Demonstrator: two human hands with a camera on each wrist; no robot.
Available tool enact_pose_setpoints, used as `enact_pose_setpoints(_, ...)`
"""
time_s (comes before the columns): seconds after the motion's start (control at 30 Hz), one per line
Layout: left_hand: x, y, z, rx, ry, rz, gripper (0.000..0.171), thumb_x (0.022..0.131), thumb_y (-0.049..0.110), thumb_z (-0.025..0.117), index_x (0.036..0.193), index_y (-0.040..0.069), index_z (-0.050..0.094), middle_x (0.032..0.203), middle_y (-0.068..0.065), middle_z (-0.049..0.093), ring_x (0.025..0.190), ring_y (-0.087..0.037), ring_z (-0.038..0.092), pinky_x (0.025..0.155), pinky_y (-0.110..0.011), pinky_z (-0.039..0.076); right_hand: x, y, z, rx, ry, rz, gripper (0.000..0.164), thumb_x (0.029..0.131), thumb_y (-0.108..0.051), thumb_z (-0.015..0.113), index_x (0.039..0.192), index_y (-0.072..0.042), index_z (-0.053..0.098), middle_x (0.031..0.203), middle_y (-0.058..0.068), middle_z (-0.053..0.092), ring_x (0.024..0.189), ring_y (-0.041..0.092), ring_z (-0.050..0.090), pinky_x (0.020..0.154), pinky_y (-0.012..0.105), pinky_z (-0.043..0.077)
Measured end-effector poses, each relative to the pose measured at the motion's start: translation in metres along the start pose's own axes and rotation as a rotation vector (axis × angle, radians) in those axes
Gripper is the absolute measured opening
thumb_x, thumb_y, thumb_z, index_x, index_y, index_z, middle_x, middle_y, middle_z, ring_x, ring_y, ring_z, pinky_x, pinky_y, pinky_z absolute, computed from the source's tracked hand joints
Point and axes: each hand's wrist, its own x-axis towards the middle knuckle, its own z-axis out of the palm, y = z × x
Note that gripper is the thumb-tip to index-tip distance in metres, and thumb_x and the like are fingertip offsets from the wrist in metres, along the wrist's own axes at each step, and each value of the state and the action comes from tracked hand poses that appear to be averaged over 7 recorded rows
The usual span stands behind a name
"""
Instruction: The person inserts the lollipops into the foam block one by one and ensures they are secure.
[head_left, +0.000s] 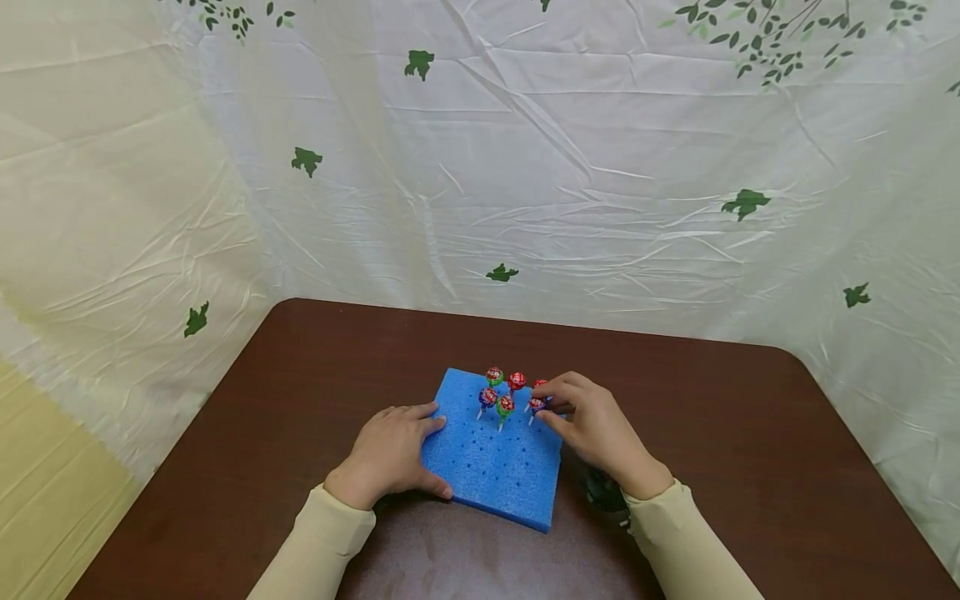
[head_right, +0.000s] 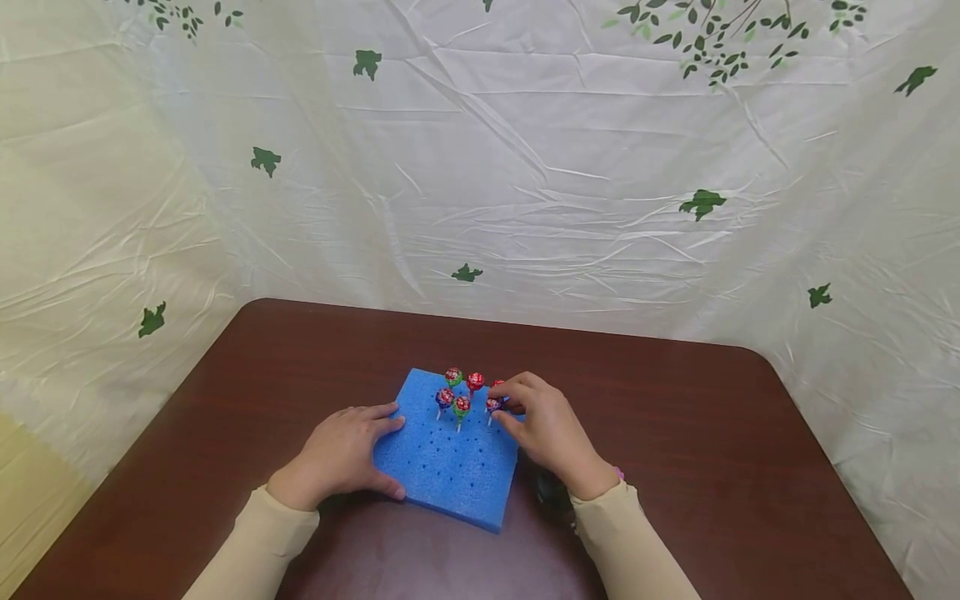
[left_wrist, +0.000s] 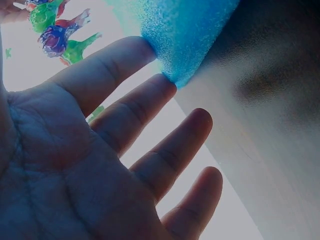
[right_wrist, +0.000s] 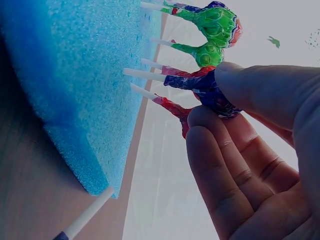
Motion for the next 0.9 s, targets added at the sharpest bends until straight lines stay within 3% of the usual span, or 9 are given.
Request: enact_pose_setpoints(0.9, 0.0017, -0.0013, -0.0053, -0.012, -0.014, 0.002, 0.1, 0.058, 0.067, 0.086, 0.138, 0.012, 0.062, 0.147, -0.01, 0.05, 0.135, -0.032, 0.046, 0.109, -0.055, 0.034, 0.0028, -0.0026, -0.0001, -0.022, 0.004, 0.023, 0.032, 0.08, -0.005, 0.084, 0.111, -0.008, 0.076, 0.104, 0.004, 0.064, 0.082, 0.013, 0.069, 0.072, 0.032, 0.059)
